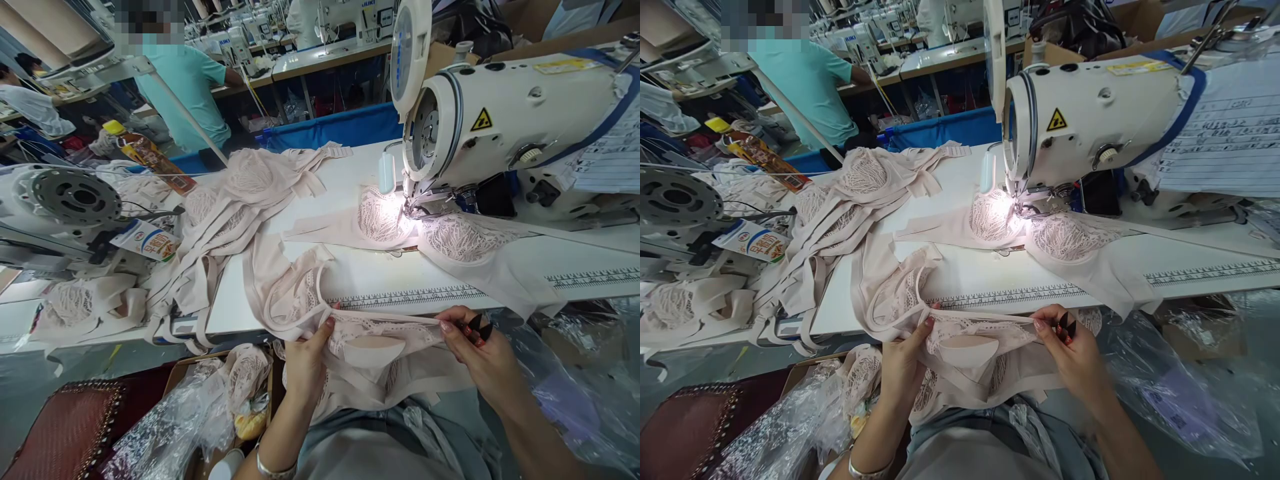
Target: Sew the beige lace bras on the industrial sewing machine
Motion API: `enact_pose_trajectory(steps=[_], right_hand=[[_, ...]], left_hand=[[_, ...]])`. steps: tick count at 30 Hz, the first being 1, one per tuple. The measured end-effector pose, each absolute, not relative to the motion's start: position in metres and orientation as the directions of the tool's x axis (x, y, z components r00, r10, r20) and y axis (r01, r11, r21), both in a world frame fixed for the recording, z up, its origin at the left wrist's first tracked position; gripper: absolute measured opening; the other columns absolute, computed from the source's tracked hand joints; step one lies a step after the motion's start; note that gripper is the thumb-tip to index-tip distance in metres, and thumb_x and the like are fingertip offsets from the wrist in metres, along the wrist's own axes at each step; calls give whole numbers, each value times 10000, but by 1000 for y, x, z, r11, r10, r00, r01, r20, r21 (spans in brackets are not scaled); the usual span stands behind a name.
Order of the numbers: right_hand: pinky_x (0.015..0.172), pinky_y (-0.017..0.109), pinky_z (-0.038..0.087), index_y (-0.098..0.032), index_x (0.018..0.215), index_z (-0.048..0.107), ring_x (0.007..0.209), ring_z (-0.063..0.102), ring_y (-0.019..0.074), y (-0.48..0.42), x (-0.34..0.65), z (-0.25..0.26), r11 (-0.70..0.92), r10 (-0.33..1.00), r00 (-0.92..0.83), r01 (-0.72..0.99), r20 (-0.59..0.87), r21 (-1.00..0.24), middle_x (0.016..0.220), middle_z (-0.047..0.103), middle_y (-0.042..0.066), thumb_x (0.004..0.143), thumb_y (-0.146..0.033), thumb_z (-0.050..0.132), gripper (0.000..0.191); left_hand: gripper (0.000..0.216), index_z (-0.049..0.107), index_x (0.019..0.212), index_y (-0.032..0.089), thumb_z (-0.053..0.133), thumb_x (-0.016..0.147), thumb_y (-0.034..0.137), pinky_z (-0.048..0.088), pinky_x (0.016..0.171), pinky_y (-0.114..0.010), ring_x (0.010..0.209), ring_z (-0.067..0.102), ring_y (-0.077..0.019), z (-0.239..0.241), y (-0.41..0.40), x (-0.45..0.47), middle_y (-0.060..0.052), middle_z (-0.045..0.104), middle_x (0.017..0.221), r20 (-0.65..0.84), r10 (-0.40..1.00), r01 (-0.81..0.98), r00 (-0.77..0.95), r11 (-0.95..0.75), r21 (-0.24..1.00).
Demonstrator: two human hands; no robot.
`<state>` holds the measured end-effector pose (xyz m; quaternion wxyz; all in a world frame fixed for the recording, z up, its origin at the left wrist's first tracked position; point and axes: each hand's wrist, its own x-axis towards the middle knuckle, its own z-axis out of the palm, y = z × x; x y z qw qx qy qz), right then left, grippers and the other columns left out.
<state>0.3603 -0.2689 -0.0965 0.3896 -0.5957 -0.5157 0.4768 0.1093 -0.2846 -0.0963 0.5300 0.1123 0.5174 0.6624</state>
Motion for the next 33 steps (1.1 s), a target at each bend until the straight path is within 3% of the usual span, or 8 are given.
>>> enact_pose_trajectory(steps=[8, 17, 19, 21, 23, 25, 28, 33], right_hand=[[442, 272, 223, -229, 781, 543, 479, 244, 95, -266, 363, -90, -271, 958, -86, 55, -275, -961, 585, 308, -63, 854, -648, 641, 436], [449, 277, 243, -228, 804, 570, 482, 272, 106, -265, 366, -90, -240, 963, -96, 127, -253, -962, 592, 301, -60, 880, -648, 604, 428], [464, 286, 280, -236, 792, 590, 494, 328, 124, -265, 366, -91, -152, 984, -55, 233, -169, -961, 595, 362, -38, 895, -626, 593, 403], [524, 305, 349, -248, 786, 629, 557, 419, 152, -263, 365, -89, 14, 999, 38, 415, 32, -910, 678, 488, 9, 902, -550, 620, 324], [596, 325, 398, -264, 797, 675, 648, 500, 184, -261, 362, -85, 169, 964, 75, 566, 254, -807, 809, 580, 52, 908, -458, 636, 227], [624, 334, 422, -274, 818, 712, 702, 557, 207, -258, 355, -79, 260, 947, 3, 581, 322, -771, 859, 628, 72, 940, -411, 590, 220], [610, 329, 442, -248, 801, 724, 672, 602, 211, -255, 339, -76, 216, 974, -154, 435, 164, -874, 751, 658, 68, 980, -469, 500, 362], [443, 256, 305, -208, 648, 532, 461, 392, 108, -247, 308, -86, -193, 969, -143, 83, -203, -978, 511, 450, -40, 843, -654, 632, 497]], left_hand=[[684, 707, 1195, 224, 947, 554, 230, 436, 1122, -464, 1173, 666, -292, -92, -286, 107, -68, 765, 1121, -423, 788, -582, -448, 102, 807], [643, 720, 1179, 182, 939, 579, 256, 467, 1093, -461, 1132, 689, -296, -95, -288, 106, -85, 784, 1023, -425, 802, -567, -419, 134, 813], [568, 741, 1140, 180, 925, 612, 278, 477, 1082, -461, 1111, 698, -294, -98, -289, 105, -93, 782, 1037, -386, 825, -524, -412, 132, 842], [423, 781, 1040, 169, 901, 657, 305, 483, 1074, -458, 1089, 704, -299, -100, -291, 105, -106, 783, 1020, -336, 875, -439, -349, 165, 883], [281, 811, 924, 163, 868, 705, 330, 495, 1060, -458, 1060, 712, -312, -99, -294, 108, -116, 787, 984, -300, 929, -328, -216, 220, 919], [209, 821, 863, 174, 838, 736, 339, 511, 1042, -459, 1034, 718, -322, -98, -297, 114, -113, 789, 955, -286, 956, -247, -70, 261, 933], [192, 820, 887, 200, 846, 716, 282, 514, 1040, -456, 1030, 720, -324, -96, -301, 126, -94, 792, 921, -275, 961, -226, 35, 275, 934], [374, 775, 1095, 210, 833, 727, 246, 521, 1036, -473, 1083, 704, -334, -97, -311, 140, -102, 789, 943, -230, 966, -172, 114, 247, 953]])
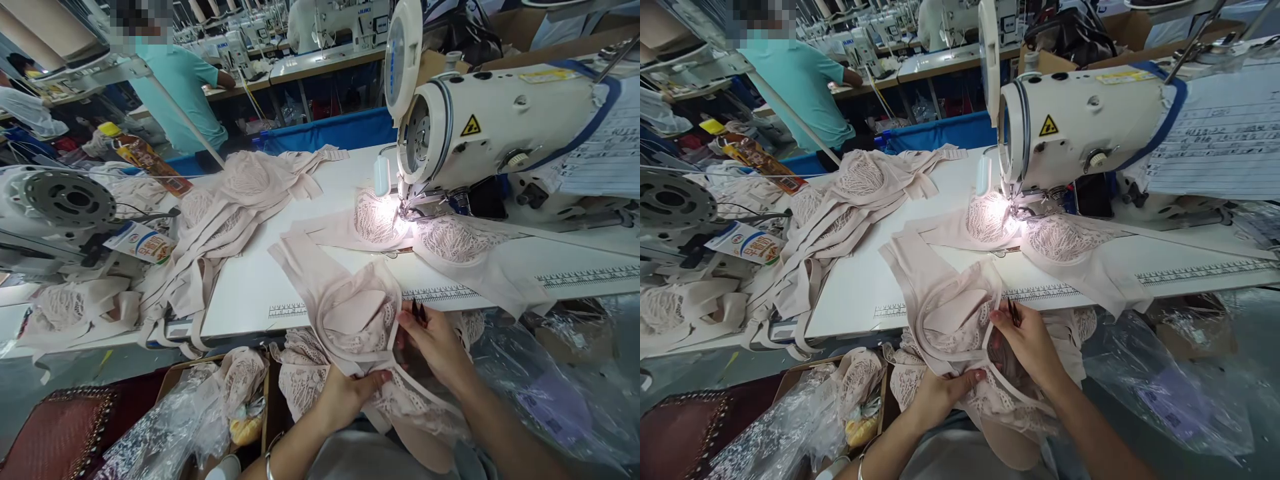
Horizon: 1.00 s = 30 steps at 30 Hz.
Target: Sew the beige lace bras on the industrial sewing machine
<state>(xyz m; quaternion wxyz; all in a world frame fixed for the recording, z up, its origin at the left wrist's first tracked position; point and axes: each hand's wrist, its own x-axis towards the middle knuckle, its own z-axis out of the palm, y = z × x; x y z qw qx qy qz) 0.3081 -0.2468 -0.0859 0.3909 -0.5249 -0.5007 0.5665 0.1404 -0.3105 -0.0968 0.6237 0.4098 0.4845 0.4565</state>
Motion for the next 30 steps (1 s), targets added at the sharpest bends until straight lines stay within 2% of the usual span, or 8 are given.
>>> enact_pose_trajectory(steps=[3, 6, 10, 15, 18, 22, 27, 30], right_hand=[[388, 209, 204, -208, 651, 473, 477, 282, 62, -238, 299, -87, -301, 951, 5, -192, -308, -934, 578, 372, -78, 639, -586, 846, 532], [365, 190, 205, -192, 649, 528, 468, 268, 46, -230, 301, -82, -306, 945, 22, -294, -326, -906, 594, 363, -80, 594, -528, 891, 497], [361, 191, 254, -173, 738, 678, 437, 393, 55, -227, 309, -69, -280, 959, -25, -261, -284, -924, 596, 495, -42, 663, -505, 866, 389], [355, 204, 252, -173, 720, 723, 404, 533, 110, -231, 312, -53, -250, 968, -53, -210, -244, -945, 507, 554, -10, 686, -524, 849, 374], [342, 206, 266, -179, 730, 741, 388, 539, 120, -233, 311, -46, -248, 968, -84, -207, -235, -946, 478, 577, 0, 710, -533, 830, 365], [318, 208, 300, -179, 716, 760, 362, 511, 114, -234, 312, -41, -258, 965, -115, -223, -237, -940, 456, 570, -3, 716, -543, 819, 369], [317, 208, 308, -175, 698, 763, 386, 565, 146, -237, 312, -38, -271, 958, -159, -231, -238, -935, 449, 587, 20, 743, -553, 794, 381], [317, 212, 302, -173, 677, 755, 368, 530, 132, -239, 311, -36, -263, 960, -161, -232, -229, -936, 441, 584, 24, 736, -558, 796, 392]], left_hand=[[452, 736, 1190, 208, 819, 754, 291, 532, 1025, -465, 1125, 686, -327, -100, -316, 139, -115, 781, 1006, -203, 967, -106, 152, 220, 970], [499, 723, 1201, 148, 796, 781, 407, 522, 1035, -468, 1127, 681, -328, -108, -319, 129, -145, 765, 1089, -239, 937, -60, 256, 262, 963], [578, 739, 1139, 78, 779, 778, 529, 499, 1056, -482, 1135, 670, -347, -124, -320, 115, -186, 717, 1208, -326, 859, -33, 395, 368, 929], [623, 738, 1153, 73, 809, 746, 540, 527, 1019, -483, 1156, 653, -361, -133, -320, 110, -197, 706, 1220, -368, 816, -82, 445, 447, 891], [627, 740, 1156, 87, 825, 727, 536, 551, 984, -472, 1194, 628, -368, -133, -319, 112, -191, 700, 1234, -380, 815, -90, 437, 461, 883], [605, 753, 1103, 80, 831, 717, 538, 565, 960, -465, 1147, 654, -362, -137, -321, 112, -189, 735, 1143, -403, 802, -108, 442, 493, 863], [606, 750, 1129, 97, 828, 720, 538, 573, 943, -445, 1192, 627, -361, -140, -322, 111, -188, 685, 1263, -407, 805, -91, 433, 488, 868], [606, 752, 1120, 92, 816, 729, 550, 566, 952, -447, 1182, 634, -358, -140, -322, 111, -189, 699, 1236, -404, 801, -83, 443, 485, 870]])
